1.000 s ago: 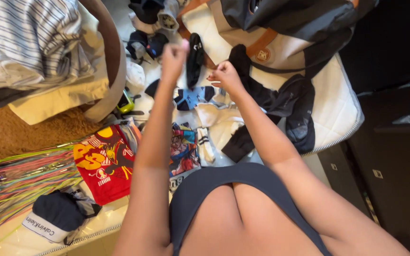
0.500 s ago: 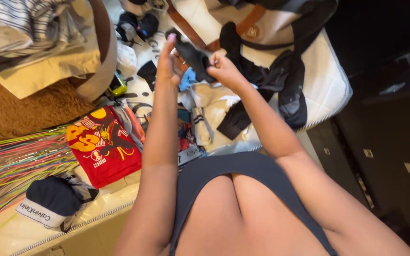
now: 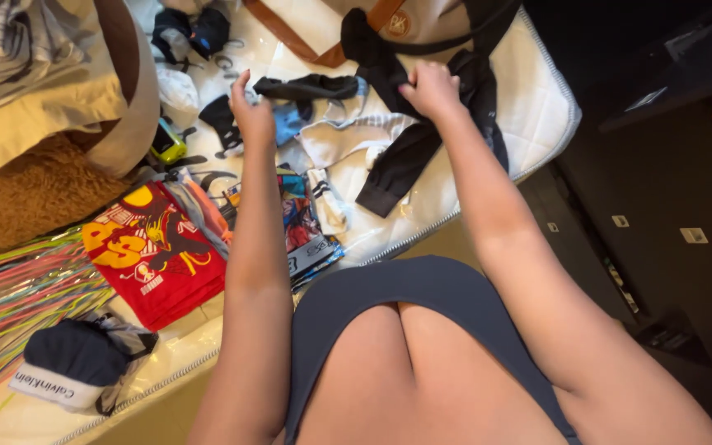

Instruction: Folding and organizing socks and underwear on a bed.

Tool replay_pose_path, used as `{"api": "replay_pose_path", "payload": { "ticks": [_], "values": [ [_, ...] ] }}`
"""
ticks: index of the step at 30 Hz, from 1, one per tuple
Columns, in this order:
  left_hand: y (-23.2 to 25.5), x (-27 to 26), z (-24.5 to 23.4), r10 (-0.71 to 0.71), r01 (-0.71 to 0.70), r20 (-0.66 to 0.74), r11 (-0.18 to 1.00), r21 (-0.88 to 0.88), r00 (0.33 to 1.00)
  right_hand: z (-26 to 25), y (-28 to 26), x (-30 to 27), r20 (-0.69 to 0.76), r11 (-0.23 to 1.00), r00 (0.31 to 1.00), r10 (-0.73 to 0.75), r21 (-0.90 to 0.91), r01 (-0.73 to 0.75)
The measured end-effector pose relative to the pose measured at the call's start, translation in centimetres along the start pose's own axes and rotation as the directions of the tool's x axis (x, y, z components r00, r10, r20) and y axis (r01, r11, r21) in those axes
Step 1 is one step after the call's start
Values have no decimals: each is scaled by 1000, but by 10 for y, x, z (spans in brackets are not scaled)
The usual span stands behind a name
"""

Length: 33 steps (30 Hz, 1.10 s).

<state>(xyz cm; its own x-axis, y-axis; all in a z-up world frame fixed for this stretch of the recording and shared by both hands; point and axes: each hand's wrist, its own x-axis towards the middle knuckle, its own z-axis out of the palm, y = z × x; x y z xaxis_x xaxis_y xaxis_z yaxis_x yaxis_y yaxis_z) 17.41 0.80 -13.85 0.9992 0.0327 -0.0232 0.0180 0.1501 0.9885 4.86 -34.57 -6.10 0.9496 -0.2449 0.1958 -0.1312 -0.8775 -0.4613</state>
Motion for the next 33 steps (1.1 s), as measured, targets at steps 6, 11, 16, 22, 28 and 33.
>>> {"api": "replay_pose_path", "payload": {
  "ticks": [6,11,16,22,28,33],
  "values": [
    [122,-64,68,380,-434,279,886,162,882,-146,-85,28,214,560,949,-233,827,-49],
    [244,-99,121,391,-312,779,913,-263,489,-253,-177,10,457,583,735,-501,806,-104],
    [220,-64,86,138,-380,772,914,141,620,-290,-150,2,516,809,741,-430,584,63],
    [227,-82,61,178,-602,703,681,417,688,-236,-25,2,405,770,899,-168,624,-137],
    [193,-133,123,279,-853,809,238,464,518,-175,0,-7,312,590,916,250,702,-400],
    [77,-138,154,154,-791,833,444,421,531,-91,125,-55,159,701,813,560,433,-568]
  ]
}}
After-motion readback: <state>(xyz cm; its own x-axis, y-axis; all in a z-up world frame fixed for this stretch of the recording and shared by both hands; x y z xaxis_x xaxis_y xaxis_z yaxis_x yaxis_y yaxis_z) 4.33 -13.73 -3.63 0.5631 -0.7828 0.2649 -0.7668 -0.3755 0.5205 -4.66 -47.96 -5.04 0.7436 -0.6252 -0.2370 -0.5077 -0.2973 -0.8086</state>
